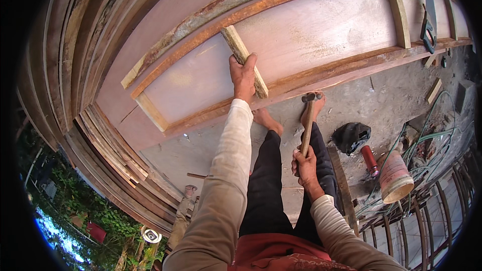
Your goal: The person constructs a wooden frame by measuring wood with a pencil, sawing a piece of wood to size, and then hammering nails into the wooden joints to secure the structure.
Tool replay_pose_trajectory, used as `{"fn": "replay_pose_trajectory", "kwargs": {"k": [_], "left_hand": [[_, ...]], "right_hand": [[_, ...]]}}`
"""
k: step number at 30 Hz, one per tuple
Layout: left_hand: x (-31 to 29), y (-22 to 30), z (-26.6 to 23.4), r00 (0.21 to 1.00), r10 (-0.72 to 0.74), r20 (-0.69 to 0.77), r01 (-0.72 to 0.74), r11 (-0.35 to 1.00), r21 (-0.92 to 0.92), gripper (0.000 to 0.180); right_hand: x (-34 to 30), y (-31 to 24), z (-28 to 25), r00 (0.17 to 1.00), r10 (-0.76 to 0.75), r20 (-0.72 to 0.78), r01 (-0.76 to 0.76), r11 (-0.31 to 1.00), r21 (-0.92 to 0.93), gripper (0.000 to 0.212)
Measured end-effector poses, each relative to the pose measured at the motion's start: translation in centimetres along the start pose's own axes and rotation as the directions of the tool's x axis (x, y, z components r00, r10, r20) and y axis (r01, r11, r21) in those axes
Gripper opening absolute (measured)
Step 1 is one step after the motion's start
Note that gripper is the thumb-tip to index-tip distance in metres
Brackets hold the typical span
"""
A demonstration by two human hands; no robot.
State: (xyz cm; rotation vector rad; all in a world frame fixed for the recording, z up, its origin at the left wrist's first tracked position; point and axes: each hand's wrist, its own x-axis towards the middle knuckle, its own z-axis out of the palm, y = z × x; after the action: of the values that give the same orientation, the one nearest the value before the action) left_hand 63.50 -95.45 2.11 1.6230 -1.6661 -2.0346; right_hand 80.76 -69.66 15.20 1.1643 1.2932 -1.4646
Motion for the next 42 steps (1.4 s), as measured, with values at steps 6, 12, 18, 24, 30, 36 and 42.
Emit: {"fn": "replay_pose_trajectory", "kwargs": {"k": [6,12,18,24,30,36,42], "left_hand": [[0.8,-0.5,-0.4,1.0,-0.008,-0.002,0.008,1.0,-0.011,0.053],[0.5,-0.5,0.4,0.999,0.008,-0.038,-0.009,1.0,-0.011,0.048],[0.8,-0.6,0.4,0.999,0.033,-0.043,-0.033,0.999,0.003,0.045],[0.6,-0.9,0.3,0.999,0.045,-0.028,-0.045,0.999,0.021,0.046],[1.2,-1.5,-0.5,0.993,0.122,0.001,-0.121,0.984,0.128,0.049],[1.6,-1.7,0.7,0.99,0.141,-0.008,-0.138,0.977,0.165,0.052],[2.1,-2.1,-0.4,0.984,0.174,-0.025,-0.165,0.962,0.218,0.055]], "right_hand": [[0.2,-0.6,-0.2,1.0,0.004,0.009,-0.004,1.0,0.025,0.023],[0.4,-0.5,-0.5,1.0,0.005,0.005,-0.005,1.0,0.026,0.023],[-1.1,-1.6,-1.0,1.0,-0.024,0.019,0.028,0.982,-0.186,0.029],[-1.7,-2.5,-4.5,0.907,-0.33,0.262,0.415,0.587,-0.696,0.037],[-0.1,-3.2,-3.0,0.832,-0.334,0.442,0.548,0.382,-0.744,0.034],[7.5,-2.5,-2.7,0.786,-0.425,0.449,0.519,0.058,-0.853,0.041],[5.8,-2.3,-1.7,0.584,-0.503,0.637,0.765,0.079,-0.639,0.047]]}}
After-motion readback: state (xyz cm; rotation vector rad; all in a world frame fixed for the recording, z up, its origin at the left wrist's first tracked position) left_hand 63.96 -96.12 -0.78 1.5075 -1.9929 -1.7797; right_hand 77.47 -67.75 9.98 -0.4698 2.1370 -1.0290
